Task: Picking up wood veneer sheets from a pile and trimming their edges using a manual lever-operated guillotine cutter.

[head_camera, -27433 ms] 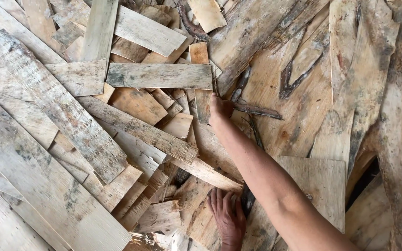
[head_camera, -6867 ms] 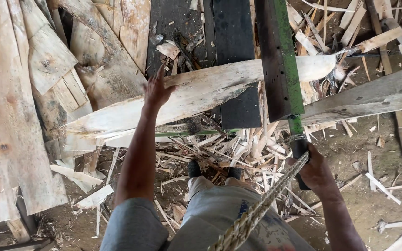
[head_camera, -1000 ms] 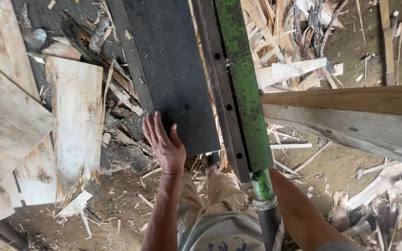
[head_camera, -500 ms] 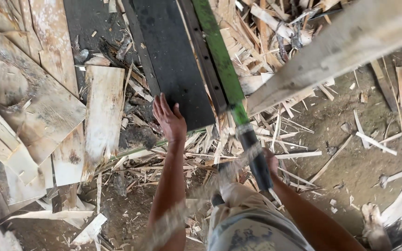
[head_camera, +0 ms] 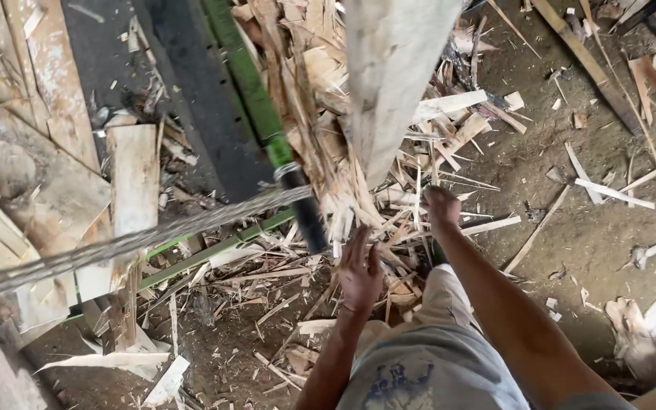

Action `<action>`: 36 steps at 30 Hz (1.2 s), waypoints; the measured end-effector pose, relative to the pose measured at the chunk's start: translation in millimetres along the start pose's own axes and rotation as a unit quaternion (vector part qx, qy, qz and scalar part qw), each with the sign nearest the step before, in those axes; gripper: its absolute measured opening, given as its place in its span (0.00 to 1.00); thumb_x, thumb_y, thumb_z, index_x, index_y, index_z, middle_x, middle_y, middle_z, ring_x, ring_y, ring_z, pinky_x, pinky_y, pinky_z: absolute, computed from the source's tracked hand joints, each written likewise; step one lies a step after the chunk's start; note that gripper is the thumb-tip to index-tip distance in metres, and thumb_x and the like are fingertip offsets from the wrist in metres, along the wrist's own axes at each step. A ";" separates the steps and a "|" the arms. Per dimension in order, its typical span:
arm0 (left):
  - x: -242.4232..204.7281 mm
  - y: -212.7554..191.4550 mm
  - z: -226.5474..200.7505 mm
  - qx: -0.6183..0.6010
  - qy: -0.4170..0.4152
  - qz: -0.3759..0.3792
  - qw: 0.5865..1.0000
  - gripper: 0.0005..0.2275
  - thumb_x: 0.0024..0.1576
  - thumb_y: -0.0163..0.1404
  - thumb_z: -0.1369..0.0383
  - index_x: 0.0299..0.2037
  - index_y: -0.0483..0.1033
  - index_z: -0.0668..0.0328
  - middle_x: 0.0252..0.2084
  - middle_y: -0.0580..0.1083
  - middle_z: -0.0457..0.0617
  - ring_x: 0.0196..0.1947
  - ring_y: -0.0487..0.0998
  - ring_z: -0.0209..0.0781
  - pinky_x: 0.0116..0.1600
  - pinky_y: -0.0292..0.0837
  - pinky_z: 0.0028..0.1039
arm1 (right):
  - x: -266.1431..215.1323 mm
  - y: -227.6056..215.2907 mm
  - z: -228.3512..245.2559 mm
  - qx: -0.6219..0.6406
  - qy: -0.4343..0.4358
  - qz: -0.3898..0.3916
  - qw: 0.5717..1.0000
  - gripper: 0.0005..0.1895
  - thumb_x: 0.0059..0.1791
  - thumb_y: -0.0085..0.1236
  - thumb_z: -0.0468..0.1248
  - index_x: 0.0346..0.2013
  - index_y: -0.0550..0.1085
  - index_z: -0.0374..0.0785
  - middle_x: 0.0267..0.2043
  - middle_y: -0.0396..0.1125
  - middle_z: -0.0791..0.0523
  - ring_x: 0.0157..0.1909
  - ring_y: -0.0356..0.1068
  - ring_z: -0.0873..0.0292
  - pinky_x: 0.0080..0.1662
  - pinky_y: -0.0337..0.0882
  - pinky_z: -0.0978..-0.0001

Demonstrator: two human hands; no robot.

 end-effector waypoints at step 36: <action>281.3 175.0 143.5 0.028 -0.076 -0.343 0.936 0.40 0.66 0.50 0.54 0.77 0.34 0.63 0.77 0.48 0.69 0.74 0.59 0.61 0.74 0.66 0.49 | 473.2 194.8 -97.0 0.253 0.317 0.021 0.914 0.29 0.48 0.65 0.30 0.64 0.68 0.34 0.60 0.71 0.49 0.54 0.72 0.53 0.55 0.76 0.67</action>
Point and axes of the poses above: each hand's wrist, its own x-axis towards the middle knuckle, its own y-axis out of the palm, z = x × y, the point moved 3 cm from there along x, towards the middle knuckle
